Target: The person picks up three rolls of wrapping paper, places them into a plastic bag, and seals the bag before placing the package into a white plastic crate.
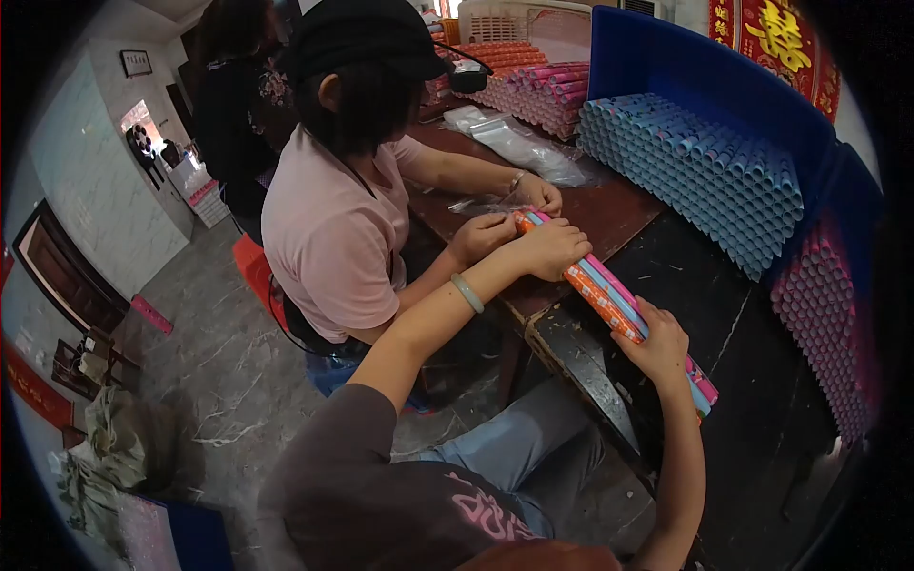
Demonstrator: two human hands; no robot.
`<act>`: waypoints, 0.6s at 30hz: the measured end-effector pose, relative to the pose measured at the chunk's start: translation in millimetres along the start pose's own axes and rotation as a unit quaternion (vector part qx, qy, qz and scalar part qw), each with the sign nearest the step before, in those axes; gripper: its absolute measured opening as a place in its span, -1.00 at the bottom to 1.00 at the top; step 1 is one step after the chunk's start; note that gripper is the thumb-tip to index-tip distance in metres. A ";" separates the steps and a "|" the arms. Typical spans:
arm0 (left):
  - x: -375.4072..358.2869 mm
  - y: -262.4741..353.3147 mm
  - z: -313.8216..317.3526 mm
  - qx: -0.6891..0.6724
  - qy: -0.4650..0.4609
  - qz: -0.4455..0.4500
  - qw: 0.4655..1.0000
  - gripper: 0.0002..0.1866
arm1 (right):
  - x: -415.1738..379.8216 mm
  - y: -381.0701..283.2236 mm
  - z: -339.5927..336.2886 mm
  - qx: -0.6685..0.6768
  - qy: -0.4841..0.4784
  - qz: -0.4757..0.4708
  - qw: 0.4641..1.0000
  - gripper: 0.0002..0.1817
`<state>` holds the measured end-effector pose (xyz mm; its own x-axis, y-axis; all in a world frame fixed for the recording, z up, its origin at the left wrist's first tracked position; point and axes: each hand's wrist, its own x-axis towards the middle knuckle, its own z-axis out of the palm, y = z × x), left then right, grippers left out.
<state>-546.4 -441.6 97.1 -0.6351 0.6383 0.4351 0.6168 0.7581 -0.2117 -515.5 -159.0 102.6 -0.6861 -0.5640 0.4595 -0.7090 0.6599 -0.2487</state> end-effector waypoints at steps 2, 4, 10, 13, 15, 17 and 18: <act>-2.6 -0.6 5.0 -0.004 0.002 -0.001 1.000 -0.62 | -1.2 0.6 -0.8 -0.001 -0.026 0.011 1.000 -0.30; -3.1 -0.1 11.8 0.001 0.007 0.008 1.000 -0.66 | -2.4 1.8 0.6 -0.008 -0.023 0.007 1.000 -0.29; 1.8 1.1 10.5 0.006 -0.002 0.008 1.000 -0.63 | -2.6 4.5 -1.3 -0.016 -0.022 0.008 1.000 -0.30; -0.5 -1.3 6.4 -0.001 0.002 0.012 1.000 -0.62 | -1.1 3.8 1.4 -0.018 -0.015 0.001 1.000 -0.30; -1.4 -0.1 6.8 -0.008 0.007 0.010 1.000 -0.61 | -1.8 3.0 2.0 -0.023 -0.014 -0.003 1.000 -0.30; -1.7 0.2 8.0 -0.008 0.021 0.016 1.000 -0.58 | -2.0 2.6 0.7 -0.029 -0.012 -0.008 0.999 -0.30; -1.0 0.8 6.0 -0.008 0.025 0.015 1.000 -0.58 | -2.7 2.4 -0.2 -0.029 -0.011 -0.006 1.000 -0.31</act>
<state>-548.0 -440.9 91.2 -0.5925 0.6530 0.4717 0.6425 0.7363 -0.2123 -515.4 -155.8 101.0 -0.6811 -0.5829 0.4430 -0.7075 0.6799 -0.1931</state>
